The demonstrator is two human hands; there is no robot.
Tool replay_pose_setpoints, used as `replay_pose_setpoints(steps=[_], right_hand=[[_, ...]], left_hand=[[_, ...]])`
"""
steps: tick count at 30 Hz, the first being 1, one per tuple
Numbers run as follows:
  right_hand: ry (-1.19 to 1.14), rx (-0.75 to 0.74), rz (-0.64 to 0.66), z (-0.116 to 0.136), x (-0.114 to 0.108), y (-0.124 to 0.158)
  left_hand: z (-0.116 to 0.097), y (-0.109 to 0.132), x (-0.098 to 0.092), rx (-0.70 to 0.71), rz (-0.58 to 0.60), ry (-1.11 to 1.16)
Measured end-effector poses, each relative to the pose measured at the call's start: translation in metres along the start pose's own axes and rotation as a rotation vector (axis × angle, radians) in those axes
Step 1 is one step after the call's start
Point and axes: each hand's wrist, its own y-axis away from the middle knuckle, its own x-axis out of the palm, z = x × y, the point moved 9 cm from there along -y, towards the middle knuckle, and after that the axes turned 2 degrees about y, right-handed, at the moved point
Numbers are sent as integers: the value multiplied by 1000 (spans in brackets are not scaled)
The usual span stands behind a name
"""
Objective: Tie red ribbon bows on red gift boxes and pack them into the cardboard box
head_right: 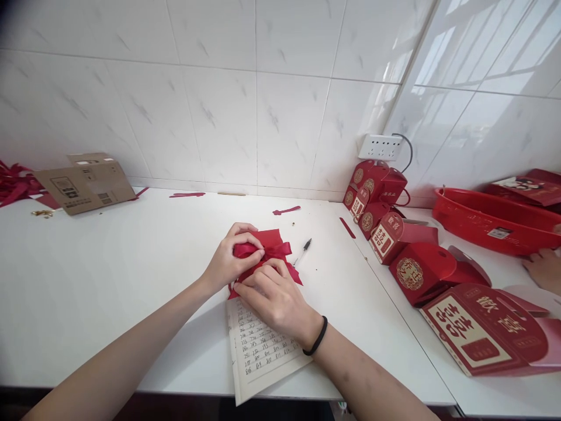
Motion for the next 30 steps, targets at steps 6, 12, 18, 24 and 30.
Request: replay_pose_setpoints(steps=[6, 12, 18, 24, 30], right_hand=[[-18, -3, -5, 1, 1, 0], [-13, -11, -14, 2, 0, 2], [-7, -29, -39, 5, 1, 3], [9, -37, 2, 7, 7, 6], [7, -55, 19, 8, 8, 6]], left_hand=[[2, 0, 0, -29, 13, -1], [-3, 1, 4, 29, 52, -7], [-1, 1, 2, -3, 28, 0], [0, 1, 1, 2, 21, 0], [1, 0, 1, -4, 17, -9]])
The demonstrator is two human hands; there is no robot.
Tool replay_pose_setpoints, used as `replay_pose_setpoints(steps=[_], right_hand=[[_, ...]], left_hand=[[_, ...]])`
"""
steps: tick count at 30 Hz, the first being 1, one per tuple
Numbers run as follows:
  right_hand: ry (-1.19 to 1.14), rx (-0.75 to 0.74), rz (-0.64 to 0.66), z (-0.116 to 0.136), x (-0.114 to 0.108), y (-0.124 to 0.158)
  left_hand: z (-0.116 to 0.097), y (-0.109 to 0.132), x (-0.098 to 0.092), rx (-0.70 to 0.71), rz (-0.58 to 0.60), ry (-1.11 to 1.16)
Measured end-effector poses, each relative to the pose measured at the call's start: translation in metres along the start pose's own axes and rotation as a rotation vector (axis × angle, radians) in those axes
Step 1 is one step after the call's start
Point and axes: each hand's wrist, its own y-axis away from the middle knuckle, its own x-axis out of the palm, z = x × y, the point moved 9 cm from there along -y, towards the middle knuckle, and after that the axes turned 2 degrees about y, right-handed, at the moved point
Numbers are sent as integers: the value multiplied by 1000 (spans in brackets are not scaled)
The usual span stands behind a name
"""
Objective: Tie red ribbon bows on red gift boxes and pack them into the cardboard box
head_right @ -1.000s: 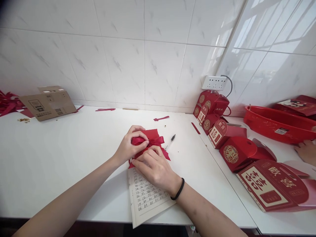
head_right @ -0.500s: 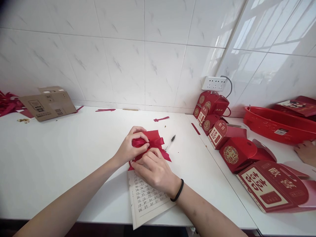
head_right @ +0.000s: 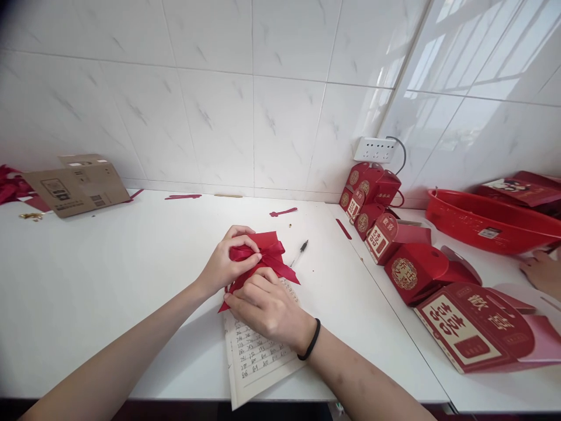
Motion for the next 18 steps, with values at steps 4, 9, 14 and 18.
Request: replay_pose_setpoints(steps=[4, 9, 14, 18], right_hand=[[21, -20, 28, 5, 8, 0], [-76, -27, 2, 1, 3, 0], [-55, 345, -200, -63, -42, 8], [-150, 798, 102, -120, -24, 34]], left_hand=[[-4, 0, -1, 20, 0, -8], [-2, -1, -2, 24, 7, -13], [0, -2, 0, 11, 27, 4], [0, -1, 0, 11, 25, 1]])
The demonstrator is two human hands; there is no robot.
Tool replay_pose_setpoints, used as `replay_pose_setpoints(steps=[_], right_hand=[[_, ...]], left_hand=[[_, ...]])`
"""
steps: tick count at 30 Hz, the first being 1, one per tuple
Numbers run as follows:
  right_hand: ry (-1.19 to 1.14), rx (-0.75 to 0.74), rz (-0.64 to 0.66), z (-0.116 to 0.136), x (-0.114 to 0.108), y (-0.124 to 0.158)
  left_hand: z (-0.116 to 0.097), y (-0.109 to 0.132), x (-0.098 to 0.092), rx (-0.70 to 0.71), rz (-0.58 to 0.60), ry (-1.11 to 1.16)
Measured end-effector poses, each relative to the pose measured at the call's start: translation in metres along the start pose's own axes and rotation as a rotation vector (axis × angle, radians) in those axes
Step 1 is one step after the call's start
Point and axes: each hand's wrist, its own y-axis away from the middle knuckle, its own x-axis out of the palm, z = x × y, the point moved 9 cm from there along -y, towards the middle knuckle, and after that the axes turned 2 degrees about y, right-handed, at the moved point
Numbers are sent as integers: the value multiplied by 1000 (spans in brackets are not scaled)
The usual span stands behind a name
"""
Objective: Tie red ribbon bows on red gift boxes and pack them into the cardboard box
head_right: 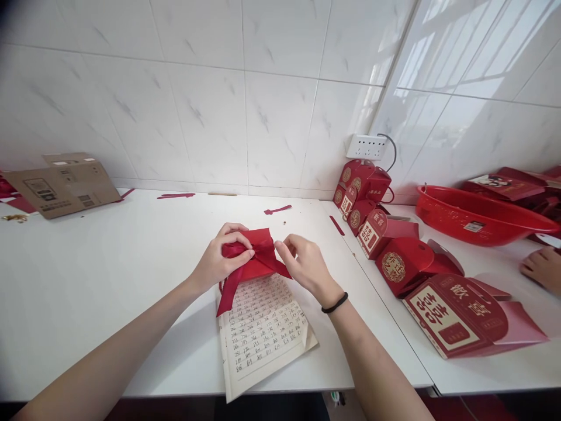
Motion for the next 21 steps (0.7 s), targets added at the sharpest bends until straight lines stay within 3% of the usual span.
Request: replay_pose_setpoints(steps=[3, 6, 11, 21], right_hand=[[-97, 153, 284, -19, 27, 3], [-227, 230, 407, -23, 42, 8], [-346, 303, 510, -26, 46, 11], [-564, 259, 671, -19, 53, 16]], left_hand=[[1, 0, 0, -6, 0, -1], [0, 1, 1, 6, 10, 2], [1, 0, 1, -4, 14, 5], [0, 1, 2, -34, 28, -5]])
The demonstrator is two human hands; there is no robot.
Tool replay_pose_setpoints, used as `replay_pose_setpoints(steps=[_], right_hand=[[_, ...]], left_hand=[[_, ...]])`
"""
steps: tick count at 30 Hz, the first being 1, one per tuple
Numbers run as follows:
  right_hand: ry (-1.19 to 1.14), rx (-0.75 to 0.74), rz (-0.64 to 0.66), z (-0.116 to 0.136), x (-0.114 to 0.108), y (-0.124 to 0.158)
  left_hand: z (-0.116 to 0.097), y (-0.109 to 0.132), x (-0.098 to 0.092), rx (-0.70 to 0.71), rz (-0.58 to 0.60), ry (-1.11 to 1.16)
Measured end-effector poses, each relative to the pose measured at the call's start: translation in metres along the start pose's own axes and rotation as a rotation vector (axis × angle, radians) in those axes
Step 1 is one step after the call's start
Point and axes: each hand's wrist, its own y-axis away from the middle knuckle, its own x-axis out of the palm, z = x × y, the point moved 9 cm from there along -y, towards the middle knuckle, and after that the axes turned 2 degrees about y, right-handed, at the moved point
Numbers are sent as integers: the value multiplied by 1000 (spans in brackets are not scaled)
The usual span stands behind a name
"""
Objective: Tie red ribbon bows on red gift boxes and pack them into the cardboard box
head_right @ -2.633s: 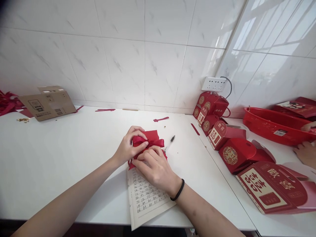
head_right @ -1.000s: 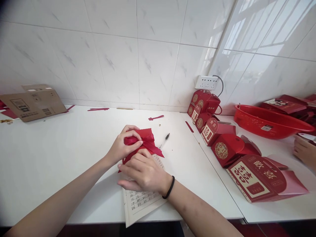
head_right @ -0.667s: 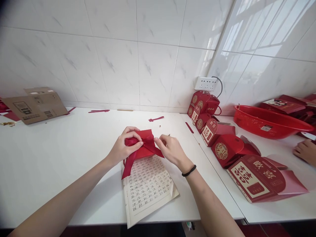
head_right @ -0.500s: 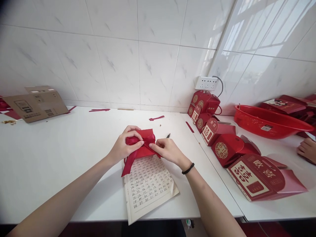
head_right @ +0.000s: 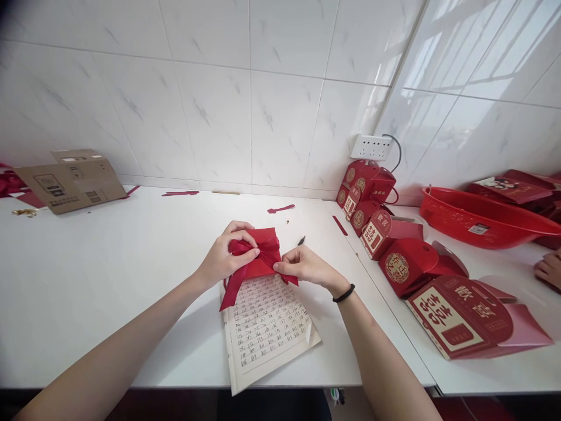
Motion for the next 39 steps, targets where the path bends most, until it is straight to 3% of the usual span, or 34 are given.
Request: replay_pose_setpoints(steps=[18, 20, 23, 25, 30, 35, 39], right_hand=[[-9, 24, 148, -7, 3, 4], [-3, -16, 43, -3, -7, 4], [-40, -140, -368, 9, -37, 8], [7, -189, -554, 17, -44, 13], [150, -107, -557, 20, -26, 8], [24, -119, -521, 15, -23, 6], [-89, -136, -507, 11, -21, 4]], left_hand=[[4, -2, 0, 8, -8, 19], [4, -2, -1, 8, -11, 18], [1, -1, 1, 28, 3, 11], [-2, 0, 3, 54, 21, 3], [-10, 4, 6, 117, 38, -12], [-11, 5, 6, 163, 35, 2], [-10, 6, -7, 185, -138, -79]])
